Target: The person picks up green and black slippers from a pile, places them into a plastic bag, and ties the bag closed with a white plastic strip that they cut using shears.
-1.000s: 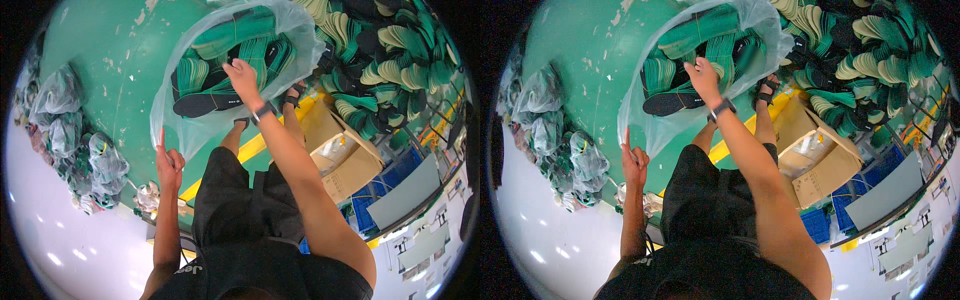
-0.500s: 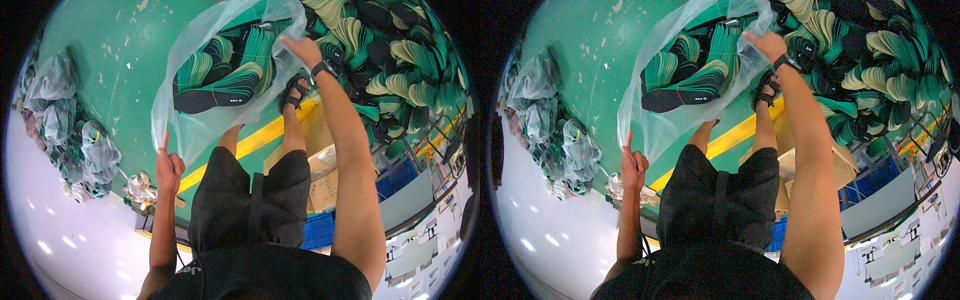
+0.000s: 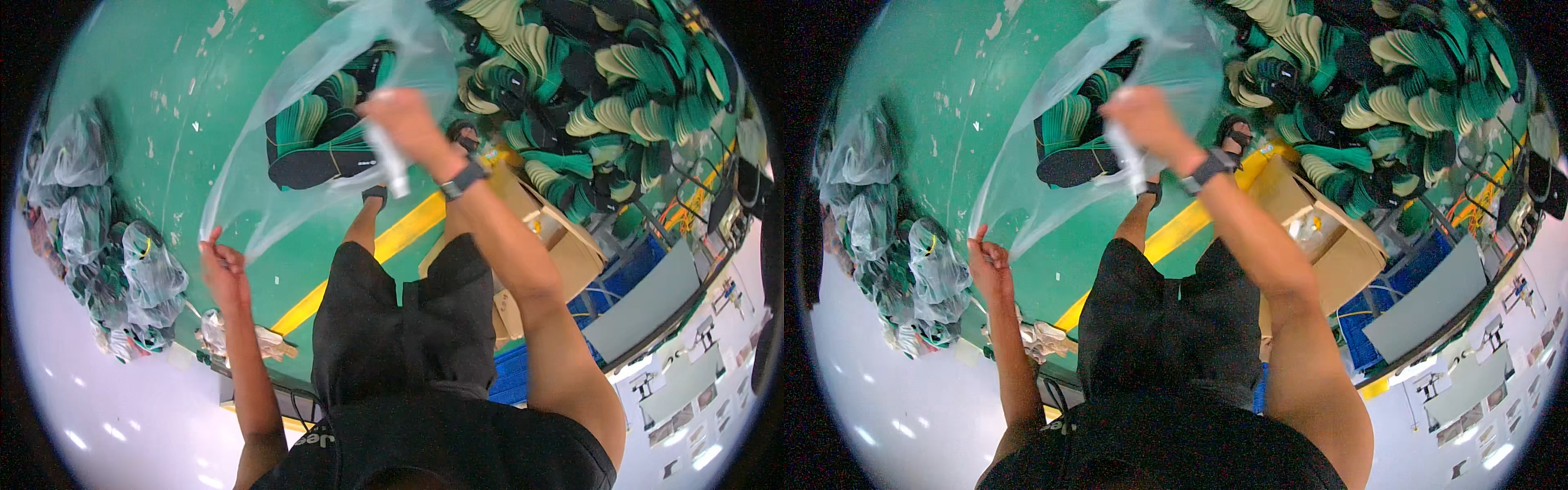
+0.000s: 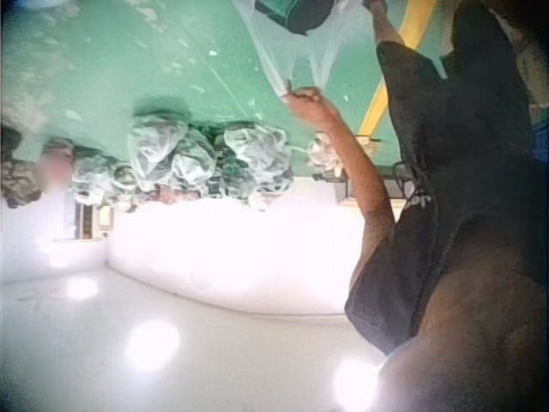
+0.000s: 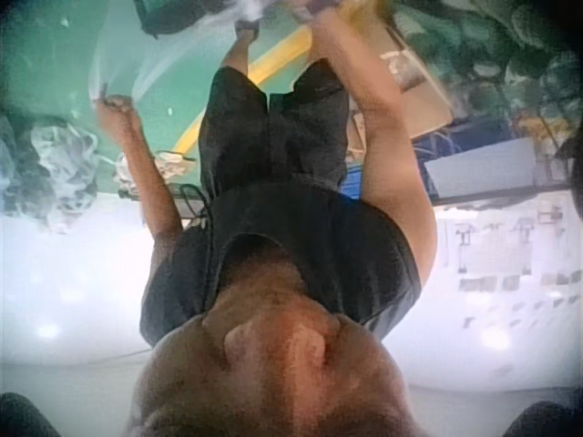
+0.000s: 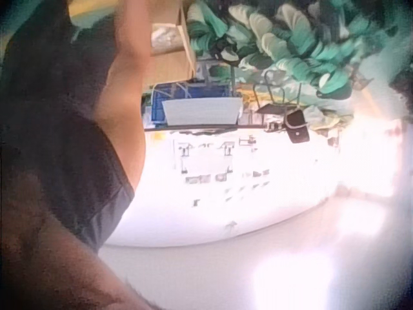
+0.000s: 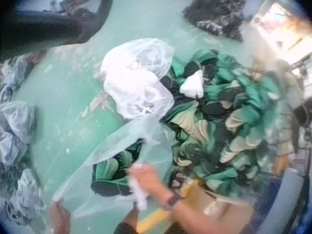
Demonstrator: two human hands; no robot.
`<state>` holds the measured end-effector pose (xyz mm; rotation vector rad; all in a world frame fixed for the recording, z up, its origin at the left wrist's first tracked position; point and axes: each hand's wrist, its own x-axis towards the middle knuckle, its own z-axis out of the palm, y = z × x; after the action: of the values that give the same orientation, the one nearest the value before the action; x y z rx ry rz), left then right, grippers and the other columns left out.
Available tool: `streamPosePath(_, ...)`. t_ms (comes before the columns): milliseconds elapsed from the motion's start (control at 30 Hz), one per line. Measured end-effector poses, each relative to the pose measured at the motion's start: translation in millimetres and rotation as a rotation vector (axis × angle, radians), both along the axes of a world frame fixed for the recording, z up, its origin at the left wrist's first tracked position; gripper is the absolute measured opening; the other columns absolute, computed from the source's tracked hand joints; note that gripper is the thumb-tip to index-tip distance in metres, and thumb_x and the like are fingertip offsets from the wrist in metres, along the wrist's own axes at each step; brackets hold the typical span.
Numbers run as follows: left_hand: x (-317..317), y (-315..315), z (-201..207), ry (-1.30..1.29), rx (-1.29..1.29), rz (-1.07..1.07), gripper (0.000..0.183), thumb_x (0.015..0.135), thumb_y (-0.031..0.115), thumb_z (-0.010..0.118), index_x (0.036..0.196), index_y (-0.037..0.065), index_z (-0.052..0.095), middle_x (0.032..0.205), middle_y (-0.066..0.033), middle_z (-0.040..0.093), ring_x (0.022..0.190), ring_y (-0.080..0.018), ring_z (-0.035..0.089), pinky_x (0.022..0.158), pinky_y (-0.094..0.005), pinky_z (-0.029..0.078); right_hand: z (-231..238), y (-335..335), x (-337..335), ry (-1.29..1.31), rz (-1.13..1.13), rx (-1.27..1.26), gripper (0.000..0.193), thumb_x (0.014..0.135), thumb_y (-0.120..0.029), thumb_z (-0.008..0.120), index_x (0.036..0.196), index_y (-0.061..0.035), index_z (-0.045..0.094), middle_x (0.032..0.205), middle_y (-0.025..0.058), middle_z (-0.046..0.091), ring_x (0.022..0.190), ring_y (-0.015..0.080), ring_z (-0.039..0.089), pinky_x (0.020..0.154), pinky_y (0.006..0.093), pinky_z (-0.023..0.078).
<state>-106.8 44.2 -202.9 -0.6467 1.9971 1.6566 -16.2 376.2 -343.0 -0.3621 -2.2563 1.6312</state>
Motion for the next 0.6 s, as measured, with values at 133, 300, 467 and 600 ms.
streamPosePath(133, -27.7, -86.0, -9.0, -0.013, -0.114, -0.06, 0.04, 0.098, 0.031, 0.042, 0.114, -0.004, 0.052, 0.055, 0.0034, 0.035, 0.047, -0.0042, 0.029, 0.044, -0.0201, 0.026, 93.6, -53.9, -15.7, -0.118, 0.249, -0.456, 0.03, 0.078, -0.022, 0.058, 0.064, 0.002, 0.047, 0.054, 0.0135, 0.032, 0.048, 0.0158, 0.033, 0.046, 0.0363, 0.034)
streamPosePath(300, -10.2, -50.2, -11.9, -0.081, -0.096, -0.21, 0.03, 0.096, 0.021, 0.047, 0.111, -0.004, 0.055, 0.054, 0.0048, 0.031, 0.045, -0.0039, 0.027, 0.043, -0.0203, 0.024, 84.4, 43.5, 62.5, -0.354, -0.087, -0.578, 0.027, 0.077, -0.022, 0.058, 0.06, -0.0017, 0.052, 0.053, 0.0079, 0.046, 0.048, 0.011, 0.042, 0.046, 0.0325, 0.038)
streamPosePath(467, 4.0, -4.0, 1.7, -0.143, -0.109, -0.273, 0.022, 0.093, 0.015, 0.053, 0.104, -0.003, 0.059, 0.053, 0.0056, 0.028, 0.044, -0.0031, 0.027, 0.043, -0.0197, 0.023, 76.5, 123.8, 123.4, -0.398, -0.265, -0.185, 0.031, 0.08, -0.022, 0.058, 0.065, 0.0022, 0.047, 0.053, 0.0109, 0.041, 0.049, 0.0137, 0.037, 0.046, 0.0317, 0.034)
streamPosePath(600, 12.5, -20.5, -5.7, -0.208, -0.399, -0.265, 0.022, 0.092, 0.019, 0.052, 0.102, 0.0, 0.06, 0.052, 0.0058, 0.026, 0.042, -0.0028, 0.026, 0.039, -0.0206, 0.02, 40.6, 128.0, 149.0, -0.321, -0.43, -0.349, 0.036, 0.085, -0.028, 0.063, 0.069, 0.0003, 0.05, 0.057, 0.009, 0.049, 0.053, 0.0131, 0.046, 0.05, 0.0302, 0.04)
